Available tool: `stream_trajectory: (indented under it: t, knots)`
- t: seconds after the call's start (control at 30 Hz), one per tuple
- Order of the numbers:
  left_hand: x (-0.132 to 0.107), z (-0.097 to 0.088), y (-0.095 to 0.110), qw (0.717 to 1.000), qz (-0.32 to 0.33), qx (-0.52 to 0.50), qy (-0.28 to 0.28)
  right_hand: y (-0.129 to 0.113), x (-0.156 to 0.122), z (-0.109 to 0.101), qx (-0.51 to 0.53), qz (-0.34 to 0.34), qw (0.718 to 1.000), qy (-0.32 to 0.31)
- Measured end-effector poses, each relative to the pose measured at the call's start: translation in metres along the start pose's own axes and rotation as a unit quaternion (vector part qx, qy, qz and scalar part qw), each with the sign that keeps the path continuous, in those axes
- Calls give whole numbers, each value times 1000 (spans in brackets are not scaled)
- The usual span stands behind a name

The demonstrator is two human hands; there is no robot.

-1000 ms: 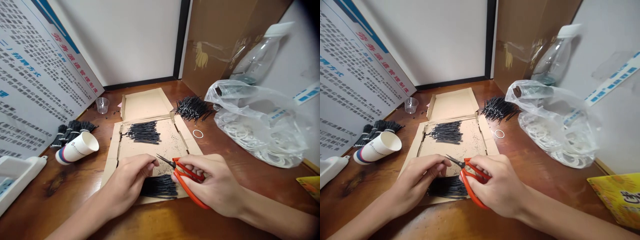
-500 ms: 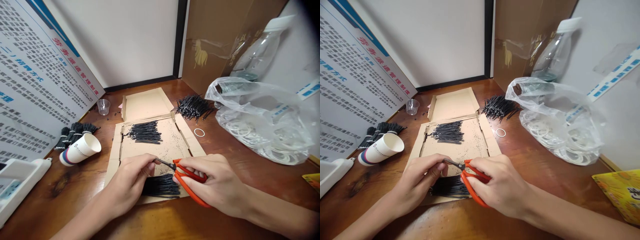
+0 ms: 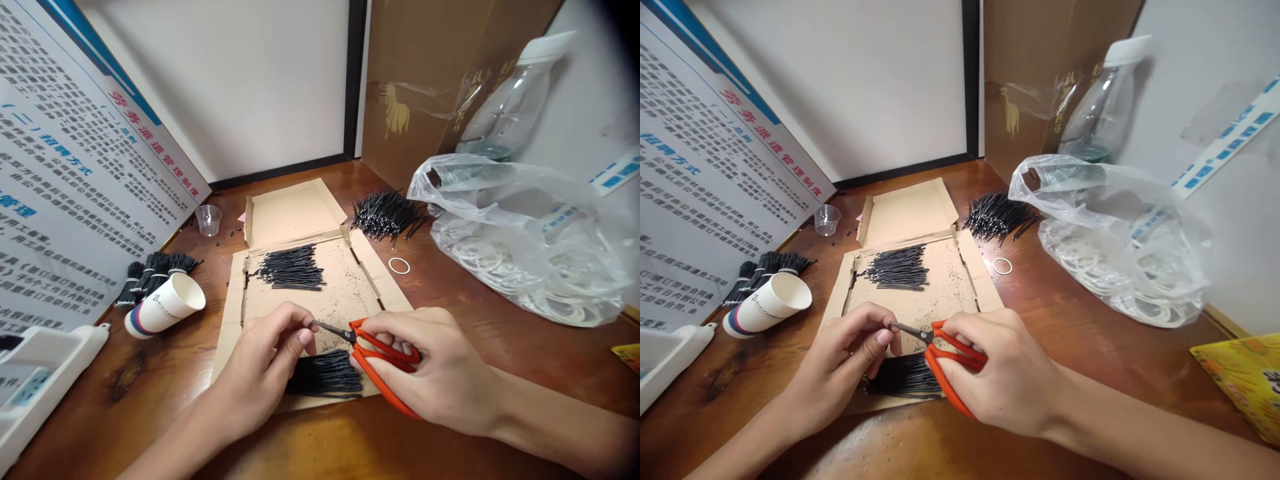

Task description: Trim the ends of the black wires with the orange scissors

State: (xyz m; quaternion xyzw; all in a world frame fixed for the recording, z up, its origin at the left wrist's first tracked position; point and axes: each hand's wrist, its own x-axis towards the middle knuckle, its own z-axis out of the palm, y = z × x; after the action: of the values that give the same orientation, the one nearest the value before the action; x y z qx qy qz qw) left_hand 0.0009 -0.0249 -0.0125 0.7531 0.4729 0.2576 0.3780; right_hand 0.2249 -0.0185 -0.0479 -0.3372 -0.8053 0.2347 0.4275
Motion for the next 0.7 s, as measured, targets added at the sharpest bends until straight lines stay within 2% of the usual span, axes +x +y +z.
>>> stream_trajectory:
  t: [0.37,0.7]
  knots:
    - [1,-1,0,1000,19,21,8,1,0,-1,-16,-17,1000,-16]
    - [3,-2,7,999,10,-23,26,1,0,-1,-21,-21,1000,-5]
